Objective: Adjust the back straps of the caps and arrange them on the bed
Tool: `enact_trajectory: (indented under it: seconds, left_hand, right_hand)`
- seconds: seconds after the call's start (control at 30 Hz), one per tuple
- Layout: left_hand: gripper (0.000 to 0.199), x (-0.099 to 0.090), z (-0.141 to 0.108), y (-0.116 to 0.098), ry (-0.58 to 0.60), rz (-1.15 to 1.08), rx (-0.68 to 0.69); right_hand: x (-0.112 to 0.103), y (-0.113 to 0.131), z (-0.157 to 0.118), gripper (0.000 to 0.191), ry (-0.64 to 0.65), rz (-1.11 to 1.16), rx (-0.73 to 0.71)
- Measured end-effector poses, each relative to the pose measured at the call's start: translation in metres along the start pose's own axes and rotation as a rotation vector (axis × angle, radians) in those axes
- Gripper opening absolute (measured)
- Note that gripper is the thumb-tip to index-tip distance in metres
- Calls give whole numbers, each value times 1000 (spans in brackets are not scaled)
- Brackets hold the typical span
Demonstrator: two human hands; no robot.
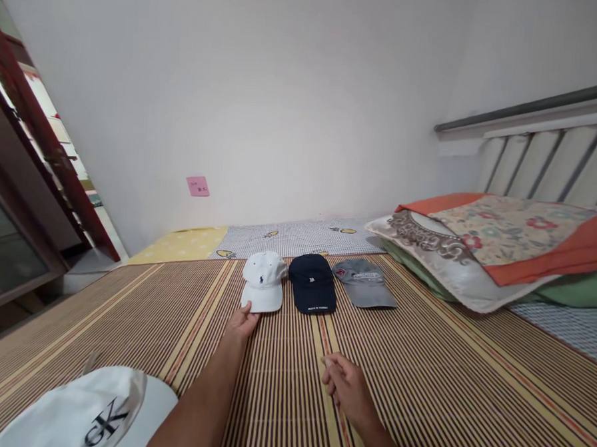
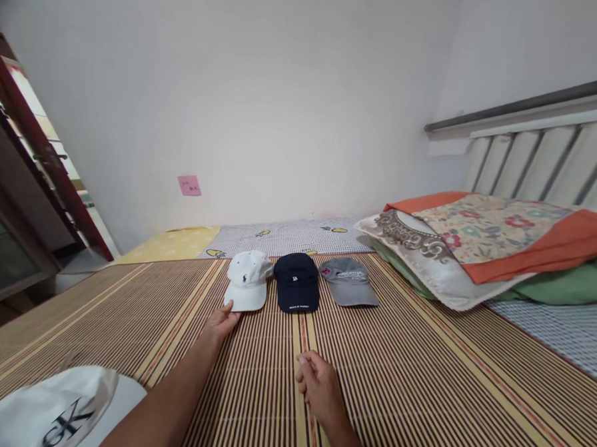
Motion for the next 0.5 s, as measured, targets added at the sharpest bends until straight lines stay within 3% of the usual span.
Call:
enact_trajectory:
  seconds: [0.17, 0.5]
  left_hand:
    - [35, -6, -2, 1, -66, 25, -4]
    - [30, -10, -18, -4, -68, 28, 84]
  right_hand:
    - [-2, -4, 2, 57, 9, -6, -5]
    - [1, -2, 1, 51, 16, -3, -7]
Point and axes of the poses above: each hand's wrist, its own z-axis towards the middle knuckle, its own x-axis out of the palm, y = z × x, the point moved 6 cm from there along z, towards the middle knuckle, and after that the axes turned 10 degrees about z, right-handed, at the moved point
